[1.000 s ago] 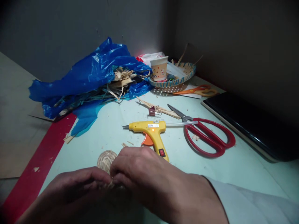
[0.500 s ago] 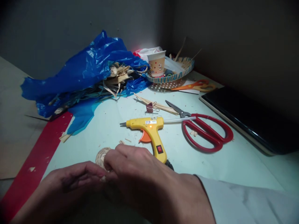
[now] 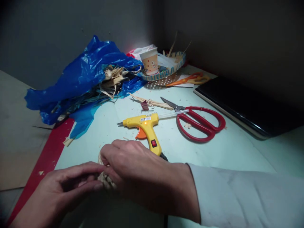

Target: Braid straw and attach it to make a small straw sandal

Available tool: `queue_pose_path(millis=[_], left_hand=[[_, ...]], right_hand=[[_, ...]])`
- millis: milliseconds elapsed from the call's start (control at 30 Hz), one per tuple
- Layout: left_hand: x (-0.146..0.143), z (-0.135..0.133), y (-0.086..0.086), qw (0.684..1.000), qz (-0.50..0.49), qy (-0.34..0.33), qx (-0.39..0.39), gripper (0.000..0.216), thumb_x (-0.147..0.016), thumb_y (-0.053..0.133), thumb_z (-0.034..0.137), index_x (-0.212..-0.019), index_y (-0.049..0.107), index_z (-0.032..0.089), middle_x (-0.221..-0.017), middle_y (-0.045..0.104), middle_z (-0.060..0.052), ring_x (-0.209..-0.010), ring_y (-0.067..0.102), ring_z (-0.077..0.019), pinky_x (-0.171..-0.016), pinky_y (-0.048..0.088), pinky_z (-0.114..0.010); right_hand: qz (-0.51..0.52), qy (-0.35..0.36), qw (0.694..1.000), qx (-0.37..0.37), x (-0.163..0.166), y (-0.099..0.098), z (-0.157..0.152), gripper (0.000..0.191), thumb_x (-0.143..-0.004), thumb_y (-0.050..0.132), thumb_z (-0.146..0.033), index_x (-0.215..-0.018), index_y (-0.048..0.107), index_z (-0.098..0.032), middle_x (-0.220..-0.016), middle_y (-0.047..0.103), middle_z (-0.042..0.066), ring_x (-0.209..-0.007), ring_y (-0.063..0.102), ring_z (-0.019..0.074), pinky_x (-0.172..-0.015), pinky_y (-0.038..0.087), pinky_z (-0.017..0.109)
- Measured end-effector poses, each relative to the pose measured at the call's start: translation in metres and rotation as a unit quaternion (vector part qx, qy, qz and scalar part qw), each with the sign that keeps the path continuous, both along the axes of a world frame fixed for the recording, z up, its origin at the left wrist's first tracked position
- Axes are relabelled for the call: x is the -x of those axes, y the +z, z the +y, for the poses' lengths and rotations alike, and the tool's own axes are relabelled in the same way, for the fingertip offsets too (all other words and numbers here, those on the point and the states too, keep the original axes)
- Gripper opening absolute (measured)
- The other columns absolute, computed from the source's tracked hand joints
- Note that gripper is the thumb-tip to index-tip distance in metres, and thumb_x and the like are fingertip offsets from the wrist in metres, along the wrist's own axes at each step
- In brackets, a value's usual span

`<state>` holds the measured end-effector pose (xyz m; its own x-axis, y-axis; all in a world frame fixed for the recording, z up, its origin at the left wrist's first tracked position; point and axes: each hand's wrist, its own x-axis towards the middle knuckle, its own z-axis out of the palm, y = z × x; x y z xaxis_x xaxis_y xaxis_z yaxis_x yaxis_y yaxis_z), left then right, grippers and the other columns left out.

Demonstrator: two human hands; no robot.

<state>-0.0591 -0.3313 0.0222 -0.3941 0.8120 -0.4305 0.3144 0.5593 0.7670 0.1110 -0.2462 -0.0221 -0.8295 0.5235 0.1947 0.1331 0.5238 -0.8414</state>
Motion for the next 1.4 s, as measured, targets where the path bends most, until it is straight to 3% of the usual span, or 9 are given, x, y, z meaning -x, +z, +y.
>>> queue_pose_path(millis=[167, 500, 633, 800, 967, 1100, 1167, 1300, 1400], left_hand=[[-0.001, 0.001, 0.002, 1.0, -0.005, -0.001, -0.003, 0.023, -0.059, 0.084, 0.027, -0.081, 0.084, 0.021, -0.058, 0.072, -0.003, -0.054, 0.065, -0.0198, -0.049, 0.05, -0.024], [0.006, 0.001, 0.006, 0.996, 0.015, -0.086, 0.003, 0.024, -0.07, 0.078, 0.041, -0.088, 0.084, 0.026, -0.067, 0.068, -0.001, -0.073, 0.067, -0.0221, -0.058, 0.049, -0.022], [0.003, -0.002, 0.004, 0.999, 0.031, -0.043, -0.004, 0.025, -0.067, 0.079, 0.047, -0.081, 0.084, 0.026, -0.055, 0.059, 0.0, -0.073, 0.067, -0.0232, -0.057, 0.048, -0.022], [-0.008, 0.005, 0.003, 0.998, -0.003, 0.02, -0.054, 0.037, -0.057, 0.084, 0.046, -0.084, 0.081, 0.021, -0.055, 0.065, -0.002, -0.063, 0.065, -0.0236, -0.052, 0.051, -0.026], [-0.012, 0.015, 0.005, 0.995, -0.03, 0.049, -0.086, 0.048, -0.054, 0.085, 0.045, -0.093, 0.077, 0.02, -0.057, 0.068, -0.002, -0.06, 0.066, -0.0223, -0.053, 0.052, -0.026], [-0.007, 0.01, 0.003, 0.992, -0.044, 0.054, -0.104, 0.044, -0.054, 0.086, 0.039, -0.091, 0.075, 0.019, -0.058, 0.066, 0.0, -0.056, 0.063, -0.0189, -0.051, 0.05, -0.024], [-0.004, 0.004, 0.0, 0.991, -0.052, 0.05, -0.112, 0.036, -0.058, 0.085, 0.036, -0.086, 0.073, 0.019, -0.057, 0.065, 0.002, -0.052, 0.059, -0.0144, -0.05, 0.047, -0.021], [0.003, -0.002, -0.009, 0.989, -0.081, 0.02, -0.122, 0.028, -0.069, 0.081, 0.033, -0.09, 0.07, 0.019, -0.06, 0.065, 0.004, -0.053, 0.055, -0.0089, -0.052, 0.044, -0.016], [0.007, -0.002, -0.013, 0.989, -0.097, -0.024, -0.111, 0.033, -0.074, 0.078, 0.036, -0.101, 0.067, 0.02, -0.071, 0.072, 0.002, -0.065, 0.063, -0.0125, -0.06, 0.05, -0.019]], right_hand=[[0.017, 0.004, 1.0, -0.006, 0.001, 0.002, 0.002, 0.011, -0.096, 0.056, -0.024, -0.088, 0.054, -0.018, -0.084, 0.057, -0.001, -0.074, 0.05, 0.0128, -0.063, 0.037, 0.025], [0.027, -0.001, 0.999, -0.023, 0.001, 0.0, 0.0, 0.011, -0.098, 0.054, -0.023, -0.089, 0.054, -0.016, -0.087, 0.06, 0.002, -0.076, 0.053, 0.0136, -0.066, 0.04, 0.024], [0.024, 0.01, 1.0, -0.015, 0.0, 0.0, -0.001, 0.01, -0.098, 0.053, -0.023, -0.09, 0.054, -0.016, -0.089, 0.06, 0.002, -0.078, 0.053, 0.0141, -0.069, 0.041, 0.025], [0.028, 0.006, 0.999, -0.027, 0.004, 0.002, -0.001, 0.01, -0.098, 0.05, -0.018, -0.091, 0.056, -0.014, -0.087, 0.058, 0.003, -0.077, 0.052, 0.0155, -0.069, 0.041, 0.027], [0.012, 0.032, 0.999, -0.027, 0.003, 0.006, -0.002, 0.021, -0.103, 0.043, -0.021, -0.106, 0.063, -0.014, -0.098, 0.06, 0.007, -0.088, 0.055, 0.0187, -0.079, 0.045, 0.031], [0.003, 0.021, 0.999, -0.05, -0.001, 0.011, -0.005, 0.023, -0.104, 0.041, -0.02, -0.111, 0.063, -0.017, -0.1, 0.059, 0.006, -0.088, 0.057, 0.0191, -0.077, 0.047, 0.032], [0.007, -0.015, 0.998, -0.055, -0.002, 0.015, -0.008, 0.015, -0.101, 0.05, -0.022, -0.111, 0.06, -0.018, -0.103, 0.058, 0.006, -0.088, 0.057, 0.0192, -0.076, 0.048, 0.031], [-0.03, -0.06, 0.989, -0.13, -0.002, 0.019, -0.015, 0.026, -0.085, 0.073, -0.037, -0.091, 0.057, -0.017, -0.093, 0.059, 0.006, -0.076, 0.056, 0.0215, -0.063, 0.047, 0.032], [-0.053, -0.059, 0.976, -0.201, -0.001, 0.013, -0.017, 0.01, -0.093, 0.06, -0.023, -0.086, 0.057, -0.016, -0.087, 0.059, 0.007, -0.074, 0.053, 0.0222, -0.066, 0.048, 0.036]])
